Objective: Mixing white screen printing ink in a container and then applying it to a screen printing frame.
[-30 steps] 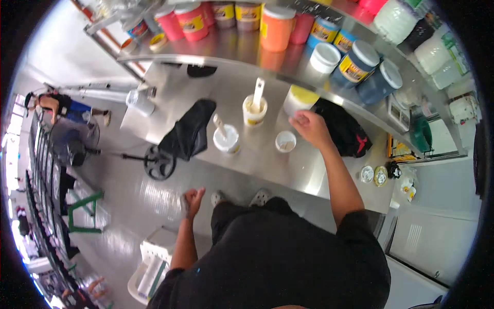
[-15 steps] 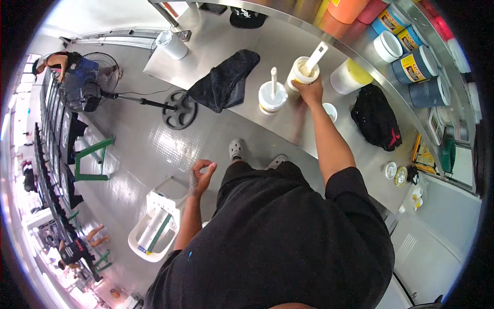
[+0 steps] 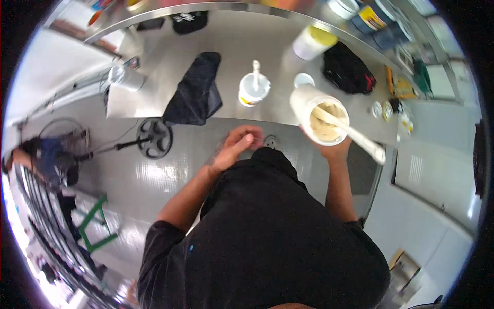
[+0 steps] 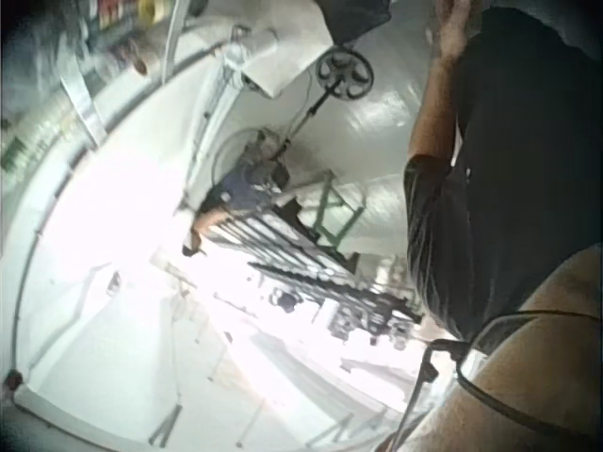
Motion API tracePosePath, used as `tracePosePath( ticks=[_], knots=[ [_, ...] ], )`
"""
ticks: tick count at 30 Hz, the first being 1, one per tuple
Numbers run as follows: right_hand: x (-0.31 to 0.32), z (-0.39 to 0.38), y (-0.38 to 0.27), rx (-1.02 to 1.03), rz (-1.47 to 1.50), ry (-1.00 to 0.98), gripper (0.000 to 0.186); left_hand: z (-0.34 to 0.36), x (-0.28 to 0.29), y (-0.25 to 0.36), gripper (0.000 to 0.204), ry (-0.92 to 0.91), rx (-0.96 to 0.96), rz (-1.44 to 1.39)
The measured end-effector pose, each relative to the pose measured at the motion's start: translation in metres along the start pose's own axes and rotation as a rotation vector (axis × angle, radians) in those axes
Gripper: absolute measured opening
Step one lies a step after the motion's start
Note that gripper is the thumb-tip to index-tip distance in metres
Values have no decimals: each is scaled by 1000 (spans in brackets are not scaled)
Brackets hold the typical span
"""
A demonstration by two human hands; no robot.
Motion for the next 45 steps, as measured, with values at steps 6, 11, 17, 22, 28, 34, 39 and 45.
tracePosePath(
  ticks=[6,11,17,22,28,34,39,45],
  knots=[
    [-55,-29,-43,89,590,-48,84,24,-86,33,98,-307,353,-571],
    [-68,-48,-62,52,151,132,75,0,-83,53,101,-149,258,-705],
    [-128,-22,-112,283,-318,-215,91,-22,-28,59,95,-238,113,-1238],
    [-108,-1,-113,91,-85,-372,66,-34,64,77,77,418,-70,-695],
    [-133,7,-202,368,-124,-440,36,-44,129,91,72,602,-298,-486],
    [-178,0,-157,300,-646,-534,29,-40,143,89,74,610,-331,-418],
    [-161,0,-204,692,-788,-341,24,-34,156,87,77,675,-315,-451],
    [-171,21,-145,316,-814,-410,16,-28,162,94,80,651,-317,-346]
  ],
)
Point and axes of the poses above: each hand's wrist, its own z-axis towards the middle knuckle, its own x-axis out of the back of the hand, y = z × x, the point moved 8 cm from there along z, towards the middle knuckle, and after that the axes turned 2 degrees about z, right-handed, at the moved point
